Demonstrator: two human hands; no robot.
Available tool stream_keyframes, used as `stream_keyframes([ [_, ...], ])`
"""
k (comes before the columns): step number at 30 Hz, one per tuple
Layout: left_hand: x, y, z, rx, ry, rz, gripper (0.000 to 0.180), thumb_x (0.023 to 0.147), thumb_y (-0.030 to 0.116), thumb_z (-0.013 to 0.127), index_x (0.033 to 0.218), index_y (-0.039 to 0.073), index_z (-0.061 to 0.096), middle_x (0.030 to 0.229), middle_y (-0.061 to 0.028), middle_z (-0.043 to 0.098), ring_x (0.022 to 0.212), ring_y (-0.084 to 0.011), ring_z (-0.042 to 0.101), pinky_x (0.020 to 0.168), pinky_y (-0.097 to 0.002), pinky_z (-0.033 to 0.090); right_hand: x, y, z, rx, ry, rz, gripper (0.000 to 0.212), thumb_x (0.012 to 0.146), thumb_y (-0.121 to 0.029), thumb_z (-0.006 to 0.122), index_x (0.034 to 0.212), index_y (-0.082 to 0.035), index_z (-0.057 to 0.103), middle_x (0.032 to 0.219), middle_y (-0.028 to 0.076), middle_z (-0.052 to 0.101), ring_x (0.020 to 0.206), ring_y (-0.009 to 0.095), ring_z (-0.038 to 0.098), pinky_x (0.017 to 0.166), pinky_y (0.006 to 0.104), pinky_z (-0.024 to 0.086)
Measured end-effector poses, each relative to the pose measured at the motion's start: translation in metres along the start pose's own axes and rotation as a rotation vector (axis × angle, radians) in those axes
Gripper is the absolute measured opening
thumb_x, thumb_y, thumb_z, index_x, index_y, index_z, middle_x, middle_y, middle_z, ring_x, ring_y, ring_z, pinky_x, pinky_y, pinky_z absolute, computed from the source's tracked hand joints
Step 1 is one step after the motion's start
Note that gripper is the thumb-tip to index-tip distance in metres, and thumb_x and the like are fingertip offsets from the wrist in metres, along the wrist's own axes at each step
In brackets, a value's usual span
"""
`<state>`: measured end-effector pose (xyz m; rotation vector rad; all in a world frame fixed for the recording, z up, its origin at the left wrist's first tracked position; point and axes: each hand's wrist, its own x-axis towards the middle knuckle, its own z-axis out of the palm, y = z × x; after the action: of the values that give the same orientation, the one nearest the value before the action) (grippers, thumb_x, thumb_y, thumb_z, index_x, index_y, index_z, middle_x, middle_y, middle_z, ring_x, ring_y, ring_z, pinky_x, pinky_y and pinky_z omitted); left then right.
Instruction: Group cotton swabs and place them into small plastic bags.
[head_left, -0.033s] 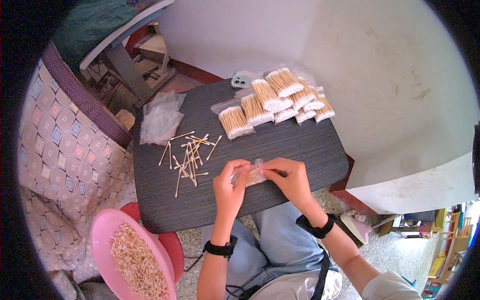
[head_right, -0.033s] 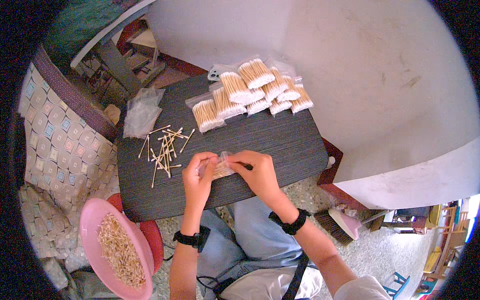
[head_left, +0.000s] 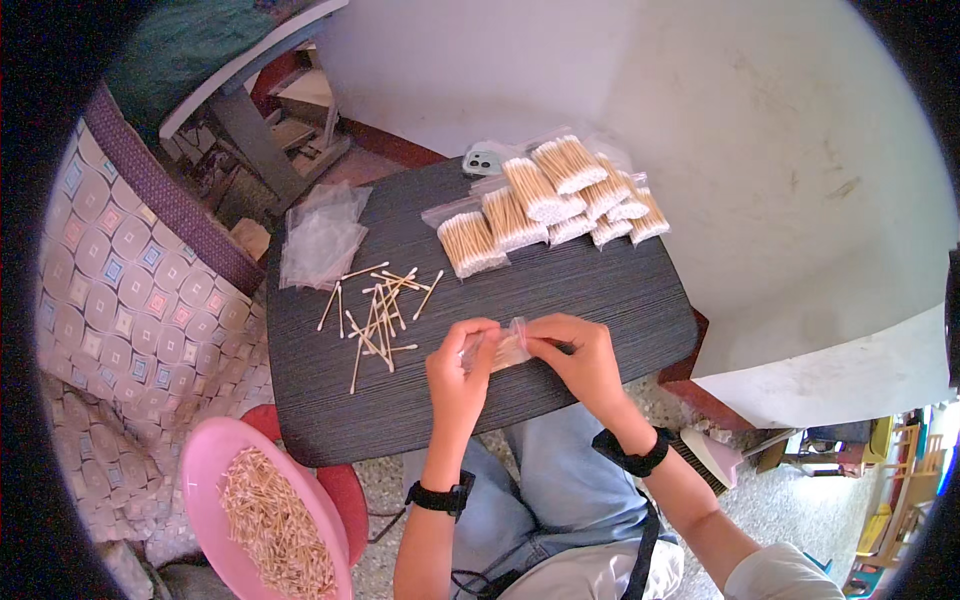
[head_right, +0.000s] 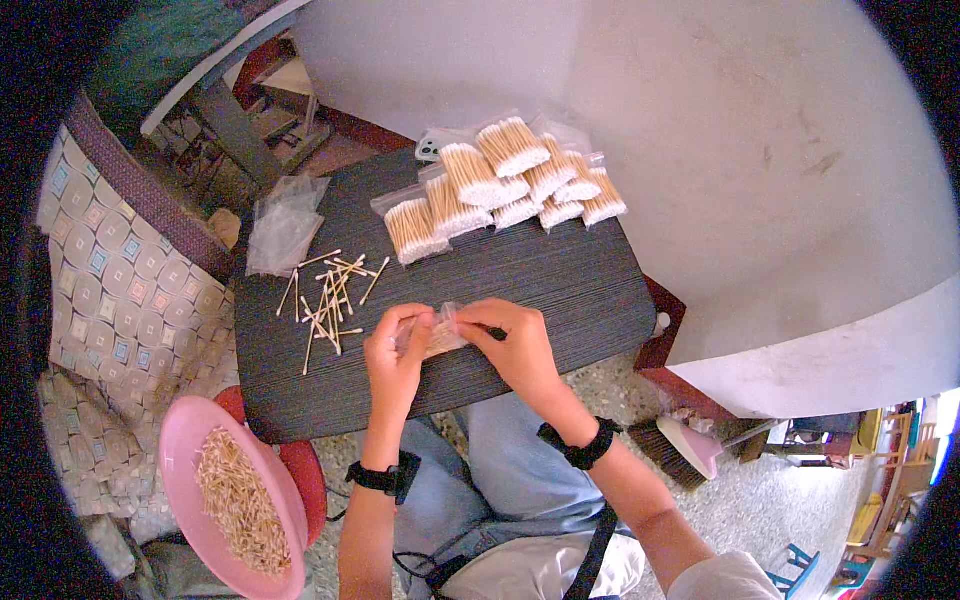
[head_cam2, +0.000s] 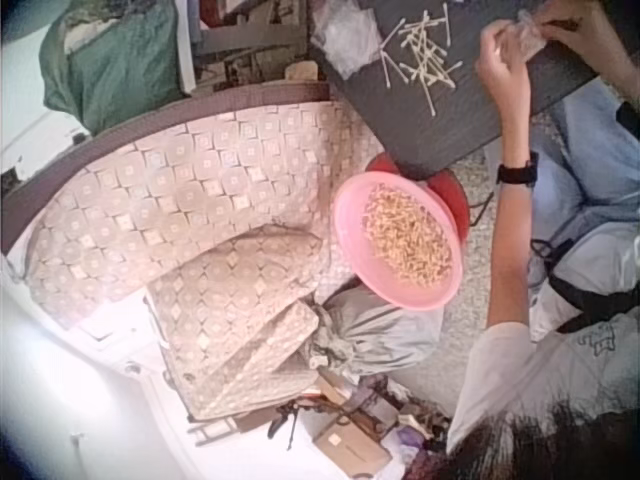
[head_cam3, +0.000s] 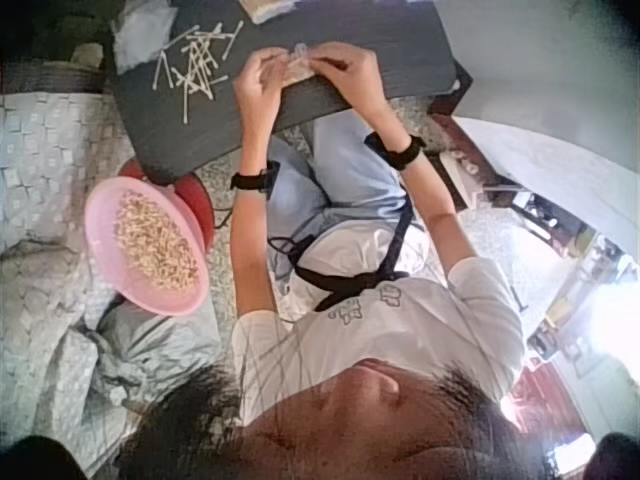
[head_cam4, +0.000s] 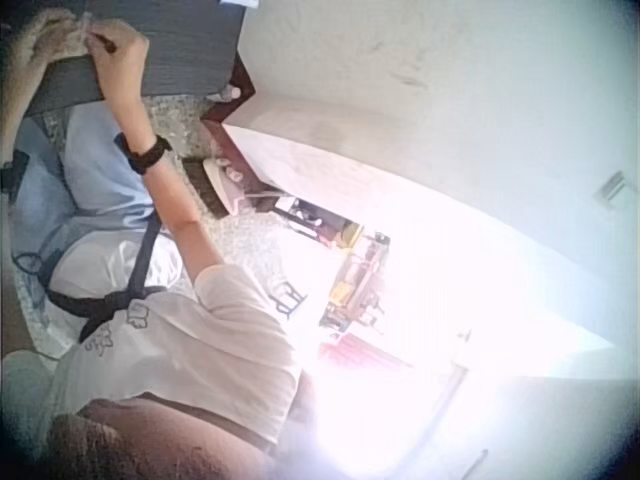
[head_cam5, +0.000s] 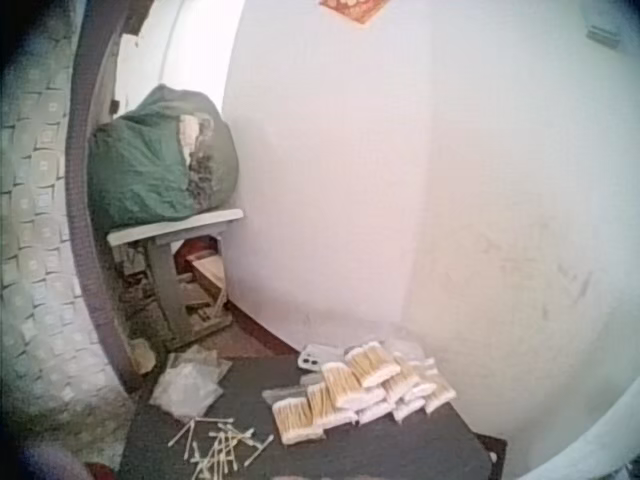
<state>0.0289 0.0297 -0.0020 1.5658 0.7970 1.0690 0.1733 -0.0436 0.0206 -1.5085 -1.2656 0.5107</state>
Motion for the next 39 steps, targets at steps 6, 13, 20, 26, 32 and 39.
stream_keyframes([
  [6,-0.001,-0.005,-0.002,-0.064,0.036,-0.041,0.01,0.092,0.006,0.061,0.097,-0.002,0.061,0.089,-0.0098,0.07,0.086,-0.0128,0.067,0.076,-0.0249,0.05,-0.009,-0.005,0.004,0.062,0.074,0.172,0.02,0.085,-0.008,0.068,0.102,0.001,0.068,0.096,0.015,0.07,0.084,0.023,0.069,0.074,0.0304,0.053],
  [13,0.0,-0.001,-0.002,-0.012,0.064,-0.031,0.011,0.094,0.009,0.059,0.1,-0.001,0.059,0.091,-0.0091,0.069,0.089,-0.0129,0.066,0.077,-0.0249,0.049,-0.025,-0.019,0.019,-0.027,0.039,-0.017,0.028,0.089,-0.011,0.063,0.115,-0.001,0.063,0.111,0.02,0.066,0.101,0.033,0.065,0.087,0.0358,0.05],
  [20,-0.001,-0.002,0.001,-0.119,0.043,-0.077,0.012,0.095,0.01,0.059,0.101,-0.001,0.058,0.092,-0.0067,0.068,0.09,-0.0118,0.065,0.079,-0.0246,0.049,-0.018,-0.018,0.009,-0.011,0.074,0.056,0.03,0.088,-0.01,0.063,0.118,-0.002,0.063,0.117,0.02,0.062,0.111,0.035,0.059,0.094,0.0378,0.046],
  [26,0.001,-0.001,0.0,-0.219,0.097,-0.073,0.014,0.093,0.009,0.062,0.101,-0.002,0.059,0.096,-0.0076,0.069,0.091,-0.0113,0.065,0.08,-0.0241,0.049,-0.022,-0.02,0.017,-0.041,-0.07,0.0,0.036,0.091,-0.008,0.058,0.127,-0.003,0.057,0.128,0.02,0.056,0.119,0.033,0.055,0.098,0.0359,0.043],
  [32,0.0,0.003,-0.006,-0.099,0.04,-0.064,0.013,0.092,0.009,0.063,0.1,-0.001,0.063,0.094,-0.0063,0.069,0.088,-0.0089,0.064,0.078,-0.0221,0.048,-0.015,-0.009,0.006,0.087,-0.04,0.061,0.028,0.085,-0.008,0.065,0.113,-0.003,0.063,0.12,0.02,0.06,0.108,0.035,0.058,0.094,0.0376,0.045],
  [39,-0.003,0.005,-0.008,-0.132,-0.055,-0.118,0.015,0.091,0.012,0.065,0.101,0.0,0.064,0.093,-0.0041,0.069,0.085,-0.0077,0.063,0.075,-0.0217,0.048,-0.003,-0.002,0.0,-0.055,0.05,-0.008,0.017,0.08,-0.01,0.073,0.095,-0.004,0.066,0.097,0.008,0.066,0.089,0.018,0.061,0.081,0.0279,0.047],
])
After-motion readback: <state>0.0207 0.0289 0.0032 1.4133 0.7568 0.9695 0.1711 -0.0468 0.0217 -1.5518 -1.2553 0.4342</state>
